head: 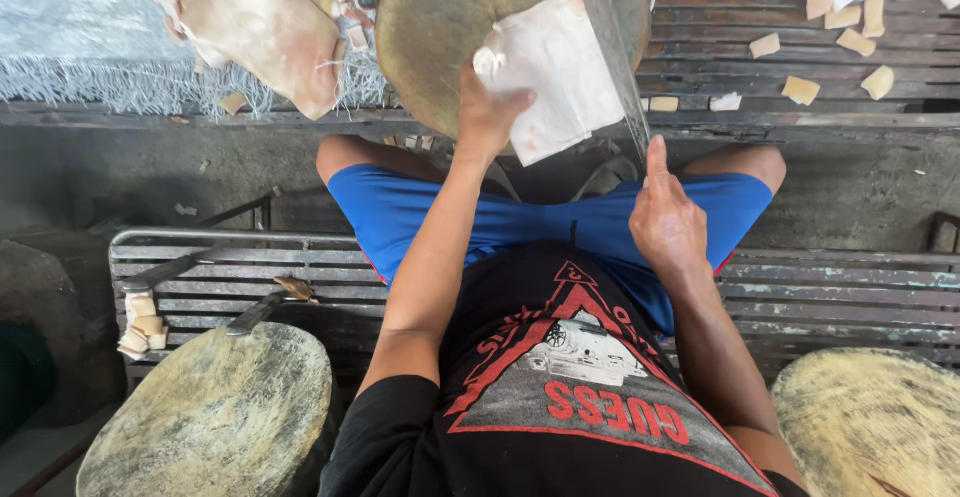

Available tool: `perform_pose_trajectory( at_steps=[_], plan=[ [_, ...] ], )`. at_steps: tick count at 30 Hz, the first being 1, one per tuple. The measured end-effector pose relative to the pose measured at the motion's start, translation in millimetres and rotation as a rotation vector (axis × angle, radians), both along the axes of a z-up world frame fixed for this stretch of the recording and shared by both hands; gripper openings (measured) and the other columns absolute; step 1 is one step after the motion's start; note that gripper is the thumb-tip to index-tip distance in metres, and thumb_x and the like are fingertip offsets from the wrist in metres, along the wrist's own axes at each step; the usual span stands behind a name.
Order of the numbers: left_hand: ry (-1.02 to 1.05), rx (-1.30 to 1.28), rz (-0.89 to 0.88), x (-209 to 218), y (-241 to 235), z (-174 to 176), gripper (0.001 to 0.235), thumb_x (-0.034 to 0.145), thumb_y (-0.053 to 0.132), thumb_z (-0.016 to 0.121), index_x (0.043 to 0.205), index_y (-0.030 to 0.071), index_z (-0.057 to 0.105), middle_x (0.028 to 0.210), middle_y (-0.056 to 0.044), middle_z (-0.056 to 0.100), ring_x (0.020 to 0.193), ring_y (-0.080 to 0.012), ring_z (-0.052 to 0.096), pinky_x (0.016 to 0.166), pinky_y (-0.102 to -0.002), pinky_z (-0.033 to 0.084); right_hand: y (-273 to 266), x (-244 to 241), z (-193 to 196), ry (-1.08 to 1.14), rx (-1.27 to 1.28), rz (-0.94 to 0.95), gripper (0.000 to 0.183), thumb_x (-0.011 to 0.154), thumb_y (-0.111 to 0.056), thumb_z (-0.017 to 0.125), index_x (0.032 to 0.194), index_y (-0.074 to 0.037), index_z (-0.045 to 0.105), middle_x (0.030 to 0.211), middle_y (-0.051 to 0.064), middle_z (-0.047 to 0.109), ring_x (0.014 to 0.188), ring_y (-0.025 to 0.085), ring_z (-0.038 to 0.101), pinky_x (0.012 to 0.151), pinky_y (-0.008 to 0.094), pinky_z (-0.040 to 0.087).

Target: The person sits cross-legged on a metal bench and uses a large knife to cut sheets of pig skin into small strips on a round wooden chopping block. The person repeatedly slices the skin, gathers the cut pieces, and continues the process with new sheets.

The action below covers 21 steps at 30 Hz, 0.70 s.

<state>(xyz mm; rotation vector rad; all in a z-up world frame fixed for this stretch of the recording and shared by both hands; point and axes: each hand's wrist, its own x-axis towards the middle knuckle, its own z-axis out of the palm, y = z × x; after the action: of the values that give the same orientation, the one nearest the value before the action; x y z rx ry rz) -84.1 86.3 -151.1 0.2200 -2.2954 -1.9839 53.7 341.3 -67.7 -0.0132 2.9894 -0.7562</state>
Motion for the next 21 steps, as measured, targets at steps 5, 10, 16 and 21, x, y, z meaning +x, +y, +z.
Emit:
perform_pose_trajectory(
  at_steps=[5,10,16,21],
  plan=[
    [-0.067,0.194,0.019,-3.1,4.7,16.0,0.067,0.076,-0.003,0.082,0.134,-0.007,0.050,0.118,-0.017,0.066,0.102,-0.0217,0.068,0.089,-0.034,0.059,0.0,-6.1,-9.6,-0.082,0.137,0.030,0.074,0.095,-0.008,0.059,0.164,-0.011,0.031,0.096,0.024,0.069,0.071,0.050,0.065,0.065,0.061,0.053],
    [-0.201,0.328,0.067,-4.7,9.9,37.7,0.059,0.076,-0.005,0.078,0.126,-0.008,0.047,0.114,-0.018,0.066,0.099,-0.0214,0.071,0.085,-0.034,0.063,9.2,-9.3,19.7,0.123,-0.006,-0.018,0.068,0.109,-0.009,0.055,0.170,-0.014,0.025,0.096,0.022,0.069,0.072,0.038,0.067,0.065,0.050,0.055],
    [-0.197,0.439,0.078,-3.0,9.3,30.7,0.056,0.075,-0.008,0.078,0.125,-0.007,0.052,0.111,-0.017,0.069,0.096,-0.0226,0.072,0.085,-0.035,0.063,25.2,-3.8,54.0,0.638,0.077,0.030,0.066,0.109,-0.005,0.046,0.168,-0.016,0.017,0.110,0.019,0.064,0.073,0.032,0.067,0.066,0.043,0.056],
    [-0.164,0.417,0.051,-9.1,2.5,18.5,0.058,0.075,-0.009,0.081,0.127,-0.006,0.056,0.114,-0.015,0.071,0.098,-0.0212,0.071,0.088,-0.035,0.060,1.1,8.3,7.4,-0.048,0.101,0.099,0.074,0.094,-0.006,0.057,0.163,-0.002,0.032,0.087,0.025,0.067,0.068,0.044,0.063,0.065,0.057,0.052]
  ],
)
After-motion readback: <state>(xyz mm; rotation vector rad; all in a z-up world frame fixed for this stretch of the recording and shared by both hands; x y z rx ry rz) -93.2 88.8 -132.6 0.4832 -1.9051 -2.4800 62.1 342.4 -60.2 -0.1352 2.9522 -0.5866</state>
